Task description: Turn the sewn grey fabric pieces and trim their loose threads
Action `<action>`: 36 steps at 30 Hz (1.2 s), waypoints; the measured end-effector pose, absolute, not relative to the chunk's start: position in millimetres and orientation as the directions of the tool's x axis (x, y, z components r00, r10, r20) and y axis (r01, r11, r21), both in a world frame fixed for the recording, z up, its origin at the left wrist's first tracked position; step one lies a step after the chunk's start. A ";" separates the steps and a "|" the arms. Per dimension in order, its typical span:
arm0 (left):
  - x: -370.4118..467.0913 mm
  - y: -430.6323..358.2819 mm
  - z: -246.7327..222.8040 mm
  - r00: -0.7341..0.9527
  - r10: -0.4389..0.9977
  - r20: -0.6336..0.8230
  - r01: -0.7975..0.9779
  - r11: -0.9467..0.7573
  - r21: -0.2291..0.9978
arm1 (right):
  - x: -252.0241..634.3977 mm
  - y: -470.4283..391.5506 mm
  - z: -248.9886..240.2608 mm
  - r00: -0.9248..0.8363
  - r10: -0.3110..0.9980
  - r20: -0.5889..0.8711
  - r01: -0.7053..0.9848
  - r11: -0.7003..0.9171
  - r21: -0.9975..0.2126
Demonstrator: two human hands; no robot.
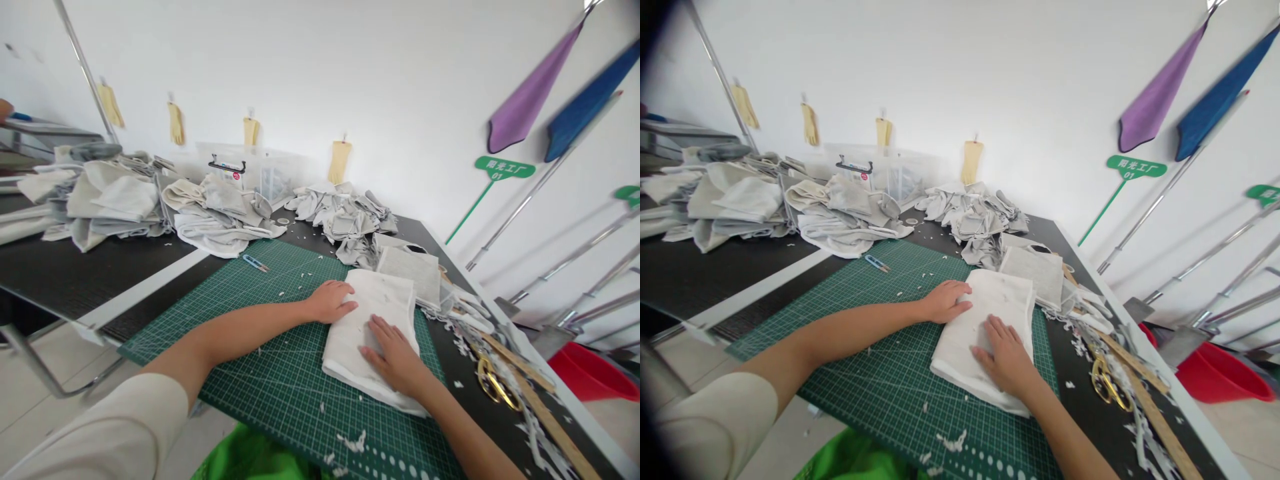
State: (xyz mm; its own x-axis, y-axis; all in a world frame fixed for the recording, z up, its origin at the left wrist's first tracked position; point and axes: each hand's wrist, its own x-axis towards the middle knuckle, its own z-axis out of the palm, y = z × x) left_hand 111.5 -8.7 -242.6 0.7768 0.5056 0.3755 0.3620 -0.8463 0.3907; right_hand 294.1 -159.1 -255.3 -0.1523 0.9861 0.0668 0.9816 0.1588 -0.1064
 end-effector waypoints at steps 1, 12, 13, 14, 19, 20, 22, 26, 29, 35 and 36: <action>112.7 -7.5 -241.2 0.758 0.521 0.392 0.363 -0.836 0.411 | 292.1 -159.4 -254.6 -0.171 0.983 0.059 0.978 0.177 -0.111; 181.7 -17.9 -225.7 0.909 0.113 0.402 0.015 -0.971 0.238 | 289.6 -162.1 -245.0 -0.032 0.991 0.131 0.999 0.037 -0.034; 192.6 -20.8 -228.1 0.919 0.068 0.388 -0.016 -0.978 0.209 | 289.4 -162.5 -244.1 -0.028 0.992 0.125 0.999 0.033 -0.035; 202.9 -23.3 -230.8 0.930 0.030 0.365 -0.044 -0.980 0.194 | 289.3 -162.9 -243.3 -0.026 0.993 0.118 0.999 0.030 -0.037; 222.8 -16.1 -241.9 0.991 0.070 0.117 0.036 -0.962 0.270 | 292.1 -164.5 -244.4 -0.047 0.991 0.125 0.998 0.051 -0.031; 218.8 -9.4 -242.8 0.977 0.180 0.118 0.145 -0.956 0.255 | 293.3 -164.5 -245.8 -0.052 0.990 0.128 0.998 0.056 -0.028; 206.3 6.2 -243.0 0.816 0.527 0.237 0.482 -0.847 0.224 | 295.8 -164.1 -249.2 -0.054 0.991 0.123 0.998 0.057 -0.024; 186.9 24.5 -238.7 0.334 0.836 0.435 0.824 -0.483 0.296 | 298.8 -162.5 -255.2 -0.052 0.991 0.120 0.998 0.055 -0.026; 190.8 14.9 -236.2 0.443 0.765 0.467 0.750 -0.602 0.274 | 298.8 -161.4 -256.9 -0.064 0.988 0.139 0.997 0.069 -0.027; 207.3 -3.1 -245.3 0.897 0.351 0.269 0.310 -0.933 0.184 | 297.1 -162.4 -254.9 -0.074 0.986 0.146 0.997 0.078 -0.018; 206.4 -0.1 -247.1 0.889 0.394 0.232 0.355 -0.915 0.194 | 297.0 -162.8 -254.4 -0.071 0.987 0.143 0.997 0.074 -0.013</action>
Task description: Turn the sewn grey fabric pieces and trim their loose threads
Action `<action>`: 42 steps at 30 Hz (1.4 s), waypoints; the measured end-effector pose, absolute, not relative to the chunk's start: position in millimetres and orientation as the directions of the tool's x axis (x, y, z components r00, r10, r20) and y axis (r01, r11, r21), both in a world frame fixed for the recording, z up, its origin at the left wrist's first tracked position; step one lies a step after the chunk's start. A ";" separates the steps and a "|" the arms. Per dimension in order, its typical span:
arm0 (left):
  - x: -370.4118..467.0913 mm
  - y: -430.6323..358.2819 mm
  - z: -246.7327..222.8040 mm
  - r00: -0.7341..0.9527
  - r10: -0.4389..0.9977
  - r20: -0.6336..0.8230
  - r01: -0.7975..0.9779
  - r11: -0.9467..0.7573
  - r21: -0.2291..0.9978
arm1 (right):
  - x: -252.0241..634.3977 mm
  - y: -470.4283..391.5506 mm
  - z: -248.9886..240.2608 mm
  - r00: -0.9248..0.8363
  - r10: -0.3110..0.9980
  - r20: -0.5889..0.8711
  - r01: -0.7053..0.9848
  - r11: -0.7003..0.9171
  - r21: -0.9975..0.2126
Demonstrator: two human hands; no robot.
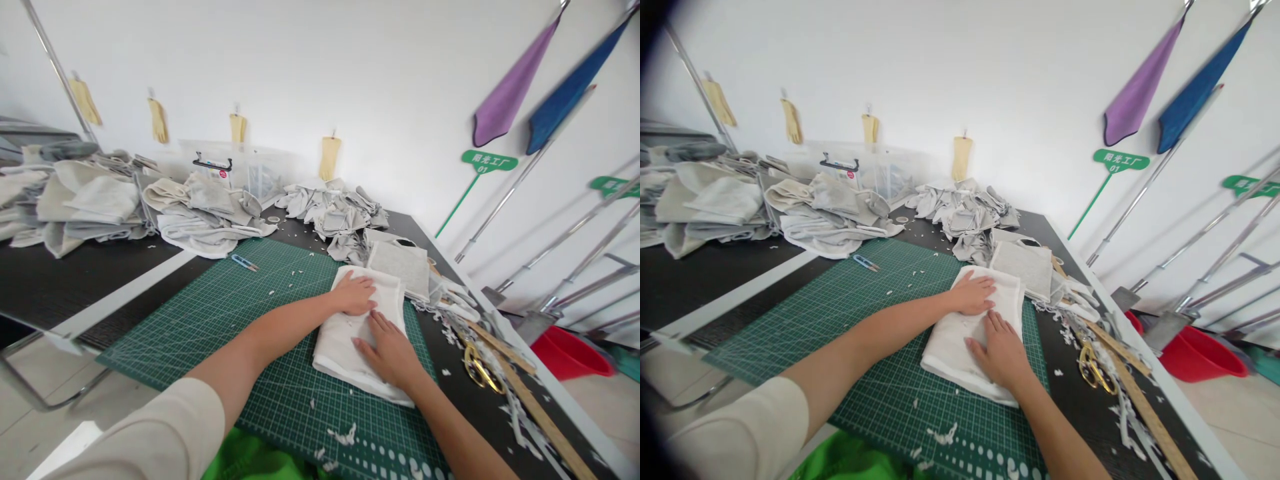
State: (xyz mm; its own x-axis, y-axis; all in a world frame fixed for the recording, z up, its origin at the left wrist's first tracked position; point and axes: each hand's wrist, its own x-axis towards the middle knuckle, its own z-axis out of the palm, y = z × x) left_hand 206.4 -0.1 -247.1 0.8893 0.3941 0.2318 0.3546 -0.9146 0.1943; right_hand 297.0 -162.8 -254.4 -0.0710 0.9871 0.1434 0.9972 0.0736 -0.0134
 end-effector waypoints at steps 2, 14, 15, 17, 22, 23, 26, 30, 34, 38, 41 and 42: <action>202.1 8.2 -248.5 0.779 0.584 0.229 0.545 -0.810 0.217 | 297.1 -163.2 -254.0 -0.064 0.989 0.136 0.998 0.066 -0.006; 199.7 16.7 -247.7 0.889 0.432 0.153 0.419 -0.902 0.108 | 297.2 -164.2 -254.5 -0.070 0.988 0.139 0.997 0.072 -0.011; 194.7 25.3 -248.2 0.835 0.529 0.151 0.516 -0.848 0.118 | 297.6 -164.0 -255.2 -0.067 0.988 0.137 0.998 0.069 -0.008; 182.0 42.9 -246.1 0.567 0.799 0.199 0.787 -0.597 0.156 | 298.9 -163.3 -256.8 -0.063 0.989 0.133 0.998 0.063 -0.001; 163.9 48.6 -237.6 0.548 0.763 0.343 0.775 -0.617 0.134 | 301.5 -161.5 -260.8 -0.066 0.988 0.138 0.998 0.065 0.015; 163.7 43.4 -238.2 0.638 0.685 0.351 0.694 -0.709 0.123 | 301.5 -161.5 -261.0 -0.066 0.988 0.140 0.998 0.065 0.015; 160.6 31.2 -243.6 0.914 0.347 0.208 0.330 -0.937 0.116 | 300.7 -162.0 -260.4 -0.067 0.988 0.141 0.998 0.066 0.008; 143.3 38.6 -242.1 0.873 0.481 0.075 0.476 -0.876 0.078 | 300.5 -162.9 -259.0 -0.059 0.989 0.133 0.998 0.061 -0.008; 128.8 29.2 -222.8 0.720 0.619 0.313 0.637 -0.769 0.056 | 304.5 -163.2 -262.1 -0.058 0.994 0.095 0.998 0.060 -0.016; 126.9 -28.5 -215.7 0.948 0.193 0.254 0.176 -0.981 0.086 | 310.0 -162.0 -268.4 -0.072 0.996 0.056 0.996 0.075 -0.053; 125.7 -56.4 -226.9 0.983 -0.115 0.142 -0.134 -0.981 0.138 | 312.0 -161.2 -270.0 -0.082 0.997 0.012 0.994 0.082 -0.074; 124.3 -54.8 -231.5 0.987 -0.122 0.103 -0.137 -0.979 0.148 | 312.2 -161.2 -269.5 -0.076 0.997 -0.005 0.994 0.076 -0.073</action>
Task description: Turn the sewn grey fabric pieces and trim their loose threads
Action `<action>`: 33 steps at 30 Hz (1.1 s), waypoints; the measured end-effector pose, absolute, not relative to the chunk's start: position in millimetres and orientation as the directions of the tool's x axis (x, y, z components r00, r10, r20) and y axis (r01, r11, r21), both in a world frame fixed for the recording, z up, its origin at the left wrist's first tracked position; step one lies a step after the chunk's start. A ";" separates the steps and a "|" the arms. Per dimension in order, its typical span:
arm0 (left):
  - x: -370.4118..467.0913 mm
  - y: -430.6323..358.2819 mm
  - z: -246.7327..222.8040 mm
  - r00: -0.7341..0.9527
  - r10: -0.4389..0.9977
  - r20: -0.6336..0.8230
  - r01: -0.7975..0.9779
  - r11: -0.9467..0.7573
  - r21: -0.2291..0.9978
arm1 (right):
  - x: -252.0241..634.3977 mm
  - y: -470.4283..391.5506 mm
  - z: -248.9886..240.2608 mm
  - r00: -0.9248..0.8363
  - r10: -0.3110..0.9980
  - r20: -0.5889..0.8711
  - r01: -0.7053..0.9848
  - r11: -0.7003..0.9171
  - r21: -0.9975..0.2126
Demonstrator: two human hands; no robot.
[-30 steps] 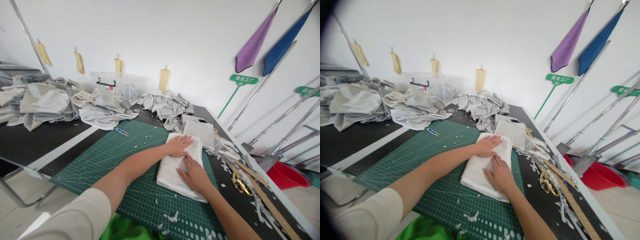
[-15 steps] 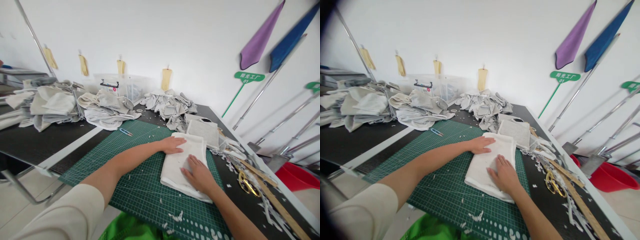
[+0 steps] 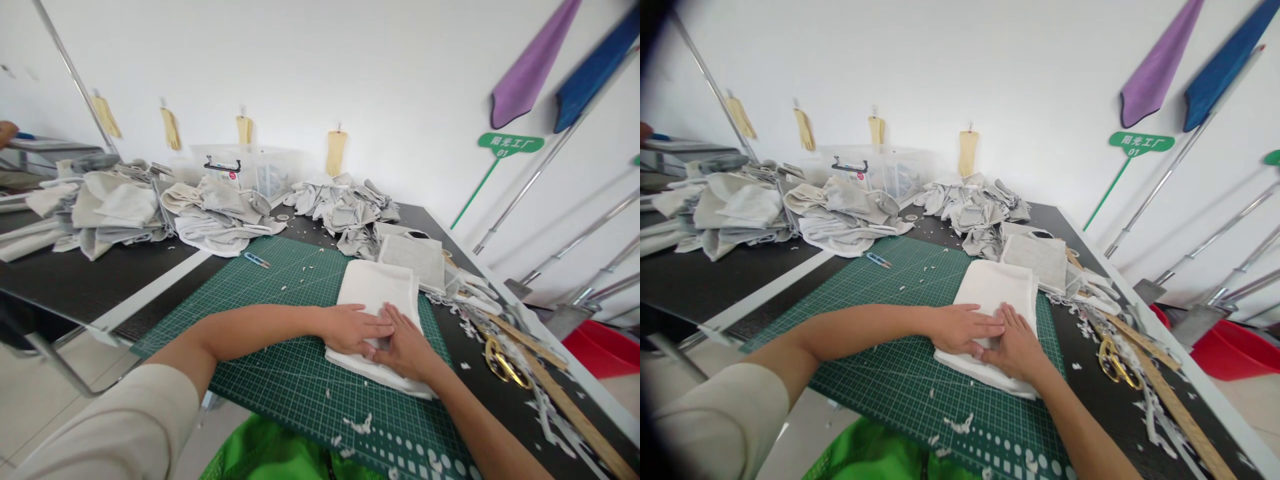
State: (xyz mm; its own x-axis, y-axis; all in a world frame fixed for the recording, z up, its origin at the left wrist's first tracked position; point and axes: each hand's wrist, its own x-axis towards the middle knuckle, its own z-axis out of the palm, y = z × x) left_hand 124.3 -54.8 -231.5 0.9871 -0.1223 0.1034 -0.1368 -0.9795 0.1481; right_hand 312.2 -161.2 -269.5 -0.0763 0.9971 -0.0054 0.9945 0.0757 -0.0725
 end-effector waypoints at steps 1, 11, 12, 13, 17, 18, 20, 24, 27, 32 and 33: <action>122.2 -47.2 -235.4 0.995 -0.068 0.068 -0.077 -0.987 0.141 | 312.1 -161.3 -268.6 -0.068 0.997 -0.022 0.996 0.066 -0.068; 105.9 28.0 -228.6 0.754 0.525 0.394 0.610 -0.782 -0.125 | 311.3 -161.7 -265.1 -0.054 0.998 -0.030 0.998 0.052 -0.045; 109.8 15.5 -230.4 0.803 0.442 0.401 0.527 -0.840 -0.128 | 311.2 -161.3 -265.6 -0.052 0.998 -0.025 0.998 0.051 -0.042; 114.1 2.7 -233.1 0.848 0.365 0.385 0.439 -0.890 -0.124 | 311.1 -161.1 -265.9 -0.050 0.999 -0.021 0.998 0.049 -0.040; 126.5 -18.7 -245.3 0.983 0.056 0.176 0.060 -0.998 -0.020 | 309.9 -161.8 -264.7 -0.057 0.998 -0.041 0.998 0.055 -0.035; 126.4 -12.5 -246.6 0.991 0.036 0.128 0.035 -0.999 0.007 | 309.7 -162.3 -264.1 -0.055 0.997 -0.046 0.998 0.053 -0.033; 121.7 10.6 -245.4 0.975 0.204 0.082 0.203 -0.979 0.023 | 309.6 -163.2 -263.1 -0.042 0.998 -0.049 0.999 0.041 -0.031; 108.0 53.7 -233.7 0.571 0.791 0.219 0.813 -0.582 -0.016 | 311.6 -163.3 -264.5 -0.052 0.998 -0.030 0.998 0.051 -0.048; 111.7 46.8 -231.5 0.632 0.657 0.411 0.734 -0.678 -0.047 | 313.7 -162.4 -268.1 -0.074 0.997 -0.003 0.995 0.073 -0.064; 132.5 20.3 -245.0 0.910 0.356 0.211 0.367 -0.930 -0.014 | 314.5 -162.7 -270.1 -0.073 0.997 0.006 0.995 0.074 -0.066; 133.5 22.8 -247.1 0.906 0.392 0.158 0.396 -0.918 0.007 | 314.3 -163.0 -269.6 -0.071 0.997 -0.004 0.995 0.071 -0.064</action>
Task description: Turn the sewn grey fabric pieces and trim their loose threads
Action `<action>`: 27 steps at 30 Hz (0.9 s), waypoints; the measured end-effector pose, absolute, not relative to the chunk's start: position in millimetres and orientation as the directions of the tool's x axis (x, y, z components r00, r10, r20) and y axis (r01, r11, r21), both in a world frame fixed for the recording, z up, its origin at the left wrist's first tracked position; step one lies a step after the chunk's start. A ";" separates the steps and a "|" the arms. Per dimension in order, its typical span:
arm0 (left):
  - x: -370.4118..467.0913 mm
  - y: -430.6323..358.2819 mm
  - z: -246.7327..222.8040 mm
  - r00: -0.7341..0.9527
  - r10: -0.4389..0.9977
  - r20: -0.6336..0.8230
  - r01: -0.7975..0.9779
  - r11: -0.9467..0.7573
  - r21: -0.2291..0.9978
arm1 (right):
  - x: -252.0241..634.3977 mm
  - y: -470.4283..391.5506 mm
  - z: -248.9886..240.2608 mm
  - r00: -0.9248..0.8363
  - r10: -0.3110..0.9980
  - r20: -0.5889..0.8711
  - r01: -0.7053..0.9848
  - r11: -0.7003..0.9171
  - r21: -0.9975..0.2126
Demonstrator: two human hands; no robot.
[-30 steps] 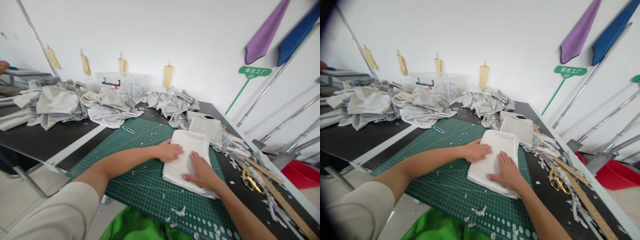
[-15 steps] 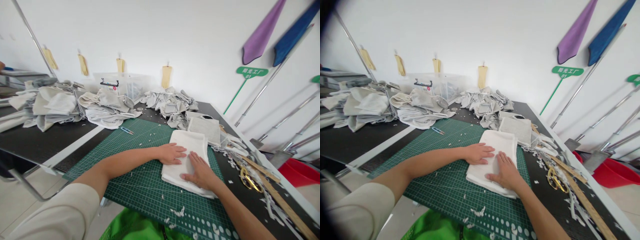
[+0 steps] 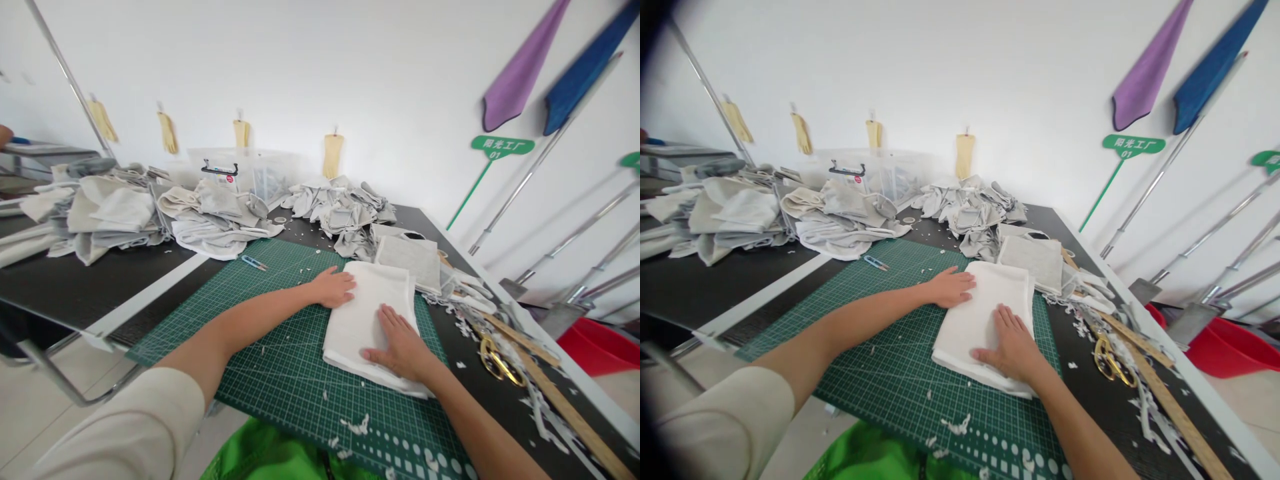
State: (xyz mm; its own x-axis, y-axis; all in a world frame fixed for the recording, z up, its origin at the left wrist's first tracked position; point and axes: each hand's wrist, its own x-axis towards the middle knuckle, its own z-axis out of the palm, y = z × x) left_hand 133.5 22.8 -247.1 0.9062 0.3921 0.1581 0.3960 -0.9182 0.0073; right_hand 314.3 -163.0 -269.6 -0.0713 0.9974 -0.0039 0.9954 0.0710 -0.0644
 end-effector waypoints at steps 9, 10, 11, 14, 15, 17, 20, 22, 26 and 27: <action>132.3 44.4 -248.9 0.620 0.762 0.187 0.694 -0.644 0.323 | 312.7 -164.8 -265.0 -0.073 0.997 -0.007 0.996 0.072 -0.055; 137.2 42.0 -249.6 0.609 0.775 0.170 0.687 -0.623 0.374 | 312.1 -165.2 -263.7 -0.074 0.997 -0.009 0.996 0.074 -0.053; 142.9 40.6 -250.1 0.592 0.792 0.147 0.691 -0.594 0.412 | 311.3 -165.6 -262.3 -0.077 0.997 -0.009 0.996 0.077 -0.053; 162.4 46.1 -247.9 0.543 0.836 0.081 0.709 -0.507 0.490 | 308.7 -167.1 -257.9 -0.089 0.996 0.002 0.994 0.089 -0.057; 168.8 50.6 -246.1 0.528 0.848 0.052 0.709 -0.473 0.522 | 308.0 -167.6 -256.8 -0.089 0.996 0.005 0.994 0.089 -0.057; 180.6 60.8 -242.0 0.504 0.864 -0.013 0.701 -0.400 0.590 | 307.7 -168.1 -256.0 -0.083 0.997 0.009 0.995 0.083 -0.056; 193.7 73.2 -237.5 0.487 0.863 -0.134 0.672 -0.272 0.688 | 309.3 -168.2 -258.4 -0.078 0.997 0.021 0.995 0.079 -0.063; 198.9 77.8 -236.1 0.494 0.839 -0.228 0.652 -0.184 0.736 | 310.9 -167.9 -261.3 -0.080 0.996 0.027 0.994 0.082 -0.072; 199.9 79.1 -236.8 0.559 0.745 -0.364 0.598 -0.058 0.800 | 311.8 -167.1 -264.6 -0.077 0.997 0.027 0.995 0.078 -0.069; 198.5 78.0 -237.4 0.583 0.722 -0.373 0.572 -0.040 0.819 | 311.4 -167.2 -264.1 -0.074 0.997 0.026 0.995 0.075 -0.064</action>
